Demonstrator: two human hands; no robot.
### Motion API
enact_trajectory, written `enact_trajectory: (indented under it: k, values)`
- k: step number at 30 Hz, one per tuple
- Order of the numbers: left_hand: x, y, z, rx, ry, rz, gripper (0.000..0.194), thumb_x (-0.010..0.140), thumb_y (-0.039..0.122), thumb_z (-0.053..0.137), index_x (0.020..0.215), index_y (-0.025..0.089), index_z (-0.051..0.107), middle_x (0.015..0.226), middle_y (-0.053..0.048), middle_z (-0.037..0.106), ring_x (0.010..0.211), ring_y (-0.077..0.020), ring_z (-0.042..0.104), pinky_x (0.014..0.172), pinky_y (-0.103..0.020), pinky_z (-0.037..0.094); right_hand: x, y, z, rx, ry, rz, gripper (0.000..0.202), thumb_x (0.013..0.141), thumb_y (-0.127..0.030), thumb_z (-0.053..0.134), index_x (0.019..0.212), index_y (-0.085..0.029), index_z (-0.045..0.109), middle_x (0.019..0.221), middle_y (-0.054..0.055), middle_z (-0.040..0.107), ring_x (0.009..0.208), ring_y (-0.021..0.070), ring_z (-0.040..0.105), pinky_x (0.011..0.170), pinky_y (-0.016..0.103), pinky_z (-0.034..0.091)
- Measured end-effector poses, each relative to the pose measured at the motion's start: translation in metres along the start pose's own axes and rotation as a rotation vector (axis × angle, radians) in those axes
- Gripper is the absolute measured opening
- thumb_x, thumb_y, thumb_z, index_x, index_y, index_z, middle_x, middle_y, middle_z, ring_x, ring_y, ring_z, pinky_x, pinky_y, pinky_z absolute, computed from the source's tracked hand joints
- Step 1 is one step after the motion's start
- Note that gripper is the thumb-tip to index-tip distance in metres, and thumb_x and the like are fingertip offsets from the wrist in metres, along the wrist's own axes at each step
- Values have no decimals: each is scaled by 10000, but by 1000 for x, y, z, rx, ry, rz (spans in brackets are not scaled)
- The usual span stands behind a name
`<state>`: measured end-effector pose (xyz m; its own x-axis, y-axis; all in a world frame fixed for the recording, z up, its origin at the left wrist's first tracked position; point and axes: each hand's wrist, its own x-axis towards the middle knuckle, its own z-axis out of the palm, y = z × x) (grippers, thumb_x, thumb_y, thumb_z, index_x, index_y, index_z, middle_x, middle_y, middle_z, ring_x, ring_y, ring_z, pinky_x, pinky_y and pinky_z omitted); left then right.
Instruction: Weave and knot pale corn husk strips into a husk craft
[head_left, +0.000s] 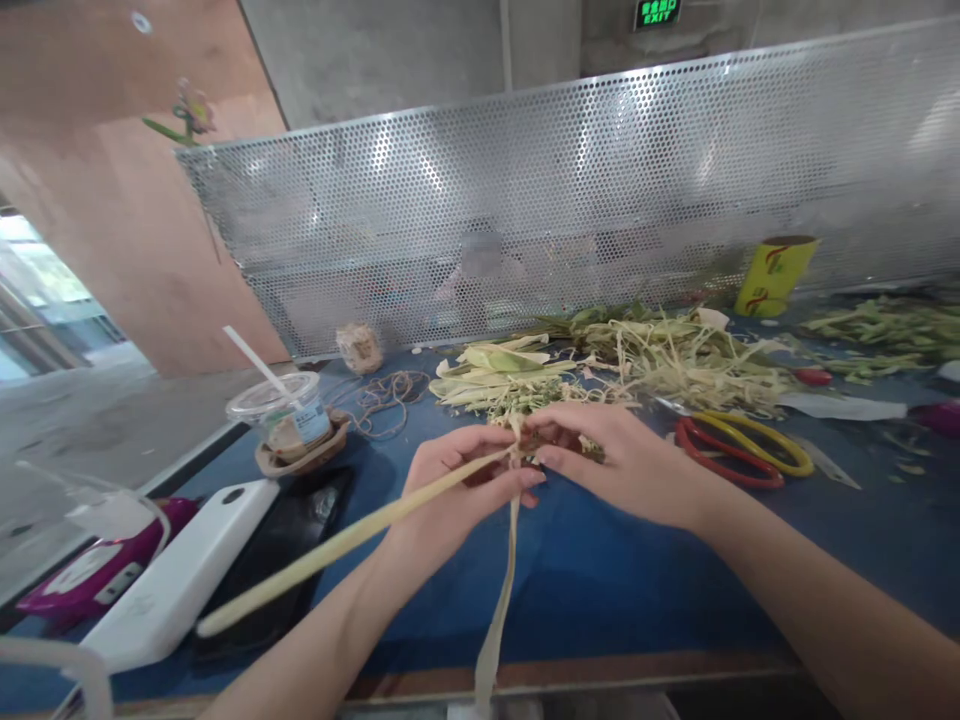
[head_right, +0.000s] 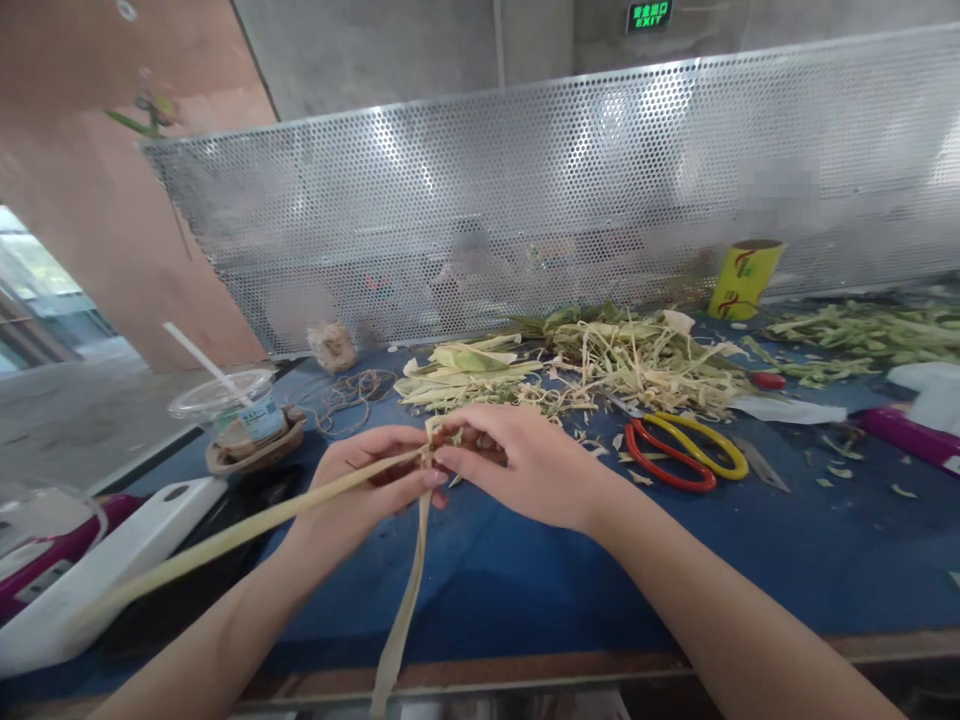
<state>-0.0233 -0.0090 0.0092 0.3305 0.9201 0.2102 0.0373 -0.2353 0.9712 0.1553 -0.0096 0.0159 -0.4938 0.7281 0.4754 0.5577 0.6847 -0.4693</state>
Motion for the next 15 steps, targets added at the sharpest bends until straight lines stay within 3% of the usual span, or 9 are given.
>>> enact_trajectory:
  k: [5, 8, 11, 15]
  values:
    - [-4, 4, 7, 21, -84, 11, 169, 653, 183, 675, 811, 134, 642, 612, 4, 655, 525, -109, 623, 567, -194, 510, 4, 0, 8, 228, 8, 200, 296, 814, -399, 467, 915, -183, 643, 683, 12, 635, 563, 109, 524, 497, 214, 376]
    - [-3, 2, 9, 20, -65, 23, 125, 680, 210, 653, 773, 127, 639, 633, -8, 659, 491, -97, 601, 536, -192, 501, 6, 3, 11, 470, -33, 275, 302, 778, -419, 512, 800, -167, 678, 635, 10, 624, 546, 101, 521, 486, 209, 385]
    - [-2, -6, 8, 41, -30, 61, 117, 701, 232, 633, 770, 137, 637, 673, -5, 650, 479, -81, 584, 537, -194, 491, 7, 6, 13, 658, 6, 376, 296, 716, -422, 591, 829, -164, 679, 625, 7, 627, 554, 102, 549, 528, 214, 429]
    - [-3, -12, 7, 136, 11, 95, 117, 710, 237, 622, 787, 150, 633, 581, 24, 596, 470, -73, 558, 515, -178, 460, 7, 5, 14, 571, 86, 419, 308, 680, -428, 624, 848, -173, 665, 727, 30, 659, 620, 129, 587, 586, 241, 459]
